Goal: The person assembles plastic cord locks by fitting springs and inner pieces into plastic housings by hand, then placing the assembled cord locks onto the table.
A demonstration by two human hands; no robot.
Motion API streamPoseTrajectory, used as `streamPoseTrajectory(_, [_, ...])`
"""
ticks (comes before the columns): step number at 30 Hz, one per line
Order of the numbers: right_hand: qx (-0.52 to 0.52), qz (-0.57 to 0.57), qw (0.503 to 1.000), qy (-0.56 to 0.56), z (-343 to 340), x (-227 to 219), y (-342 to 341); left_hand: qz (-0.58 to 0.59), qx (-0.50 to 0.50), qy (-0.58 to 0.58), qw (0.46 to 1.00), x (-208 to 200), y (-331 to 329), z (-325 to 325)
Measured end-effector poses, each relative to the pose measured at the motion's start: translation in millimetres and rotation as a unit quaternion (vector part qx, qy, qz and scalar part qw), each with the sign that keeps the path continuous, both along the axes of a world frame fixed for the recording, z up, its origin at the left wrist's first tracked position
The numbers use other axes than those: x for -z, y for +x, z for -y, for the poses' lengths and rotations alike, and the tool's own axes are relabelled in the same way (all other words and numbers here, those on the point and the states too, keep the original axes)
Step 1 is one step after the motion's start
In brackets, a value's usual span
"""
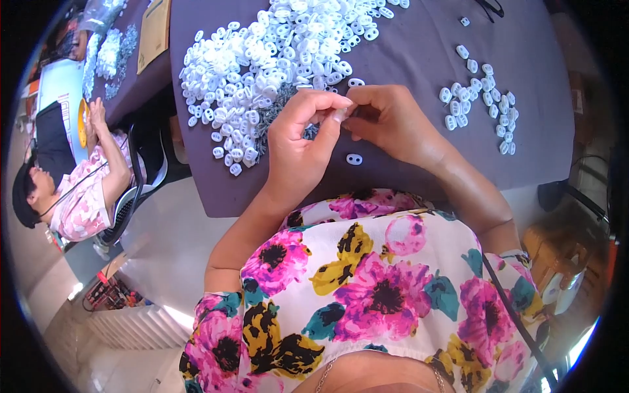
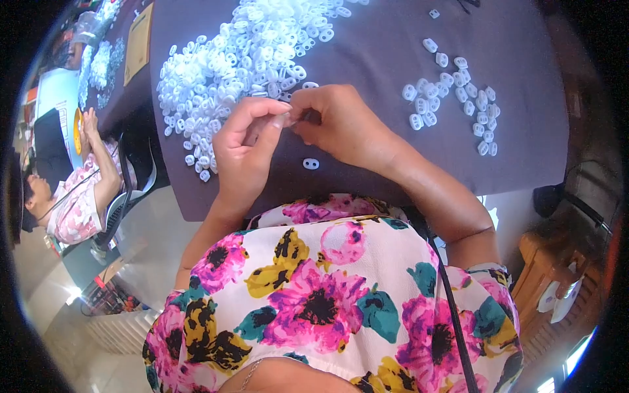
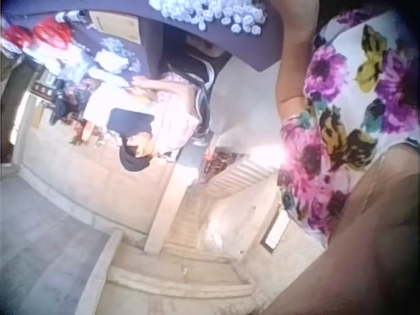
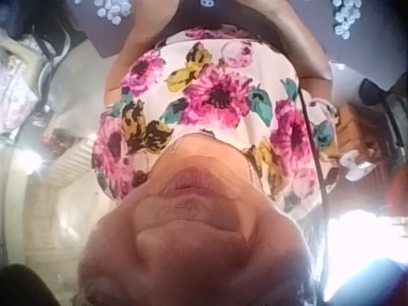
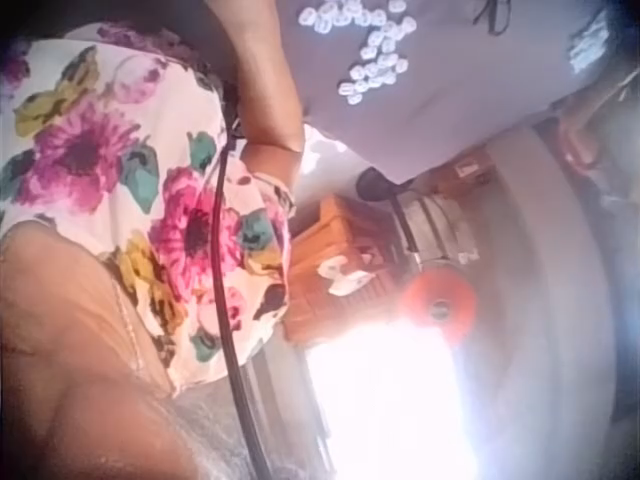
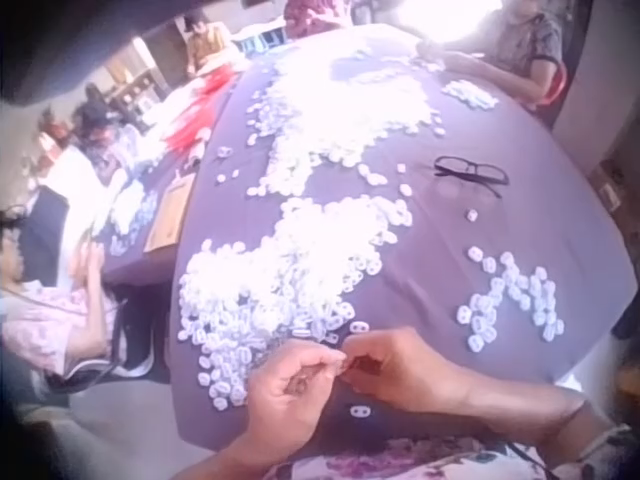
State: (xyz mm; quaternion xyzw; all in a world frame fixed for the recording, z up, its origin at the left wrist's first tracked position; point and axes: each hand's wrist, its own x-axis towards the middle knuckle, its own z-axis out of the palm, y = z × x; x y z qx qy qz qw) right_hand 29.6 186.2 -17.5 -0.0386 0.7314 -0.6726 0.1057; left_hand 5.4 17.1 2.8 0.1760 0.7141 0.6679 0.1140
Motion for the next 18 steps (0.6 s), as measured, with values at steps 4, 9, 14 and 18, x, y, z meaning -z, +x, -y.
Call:
streamPoseTrajectory(4, [0.003,0.024,1.000,-0.006,-3.2,0.0,-1.6,-0.061,-0.004,-0.035,0.998,5.4,-4.1,-1.9])
streamPoseTrajectory(9, [0.029,-0.010,0.999,-0.044,-3.4,6.2,-2.3,-0.039,-0.002,-0.042,0.998,8.6,-6.6,4.2])
streamPoseTrajectory(14, [0.019,0.042,0.989,-0.141,-8.5,0.9,-7.8,0.089,0.001,0.019,0.996,8.3,-5.5,7.7])
streamPoseTrajectory(18, [0.012,0.036,0.977,-0.211,-10.4,8.5,-9.3,0.098,0.006,0.040,0.994,4.3,-4.5,5.6])
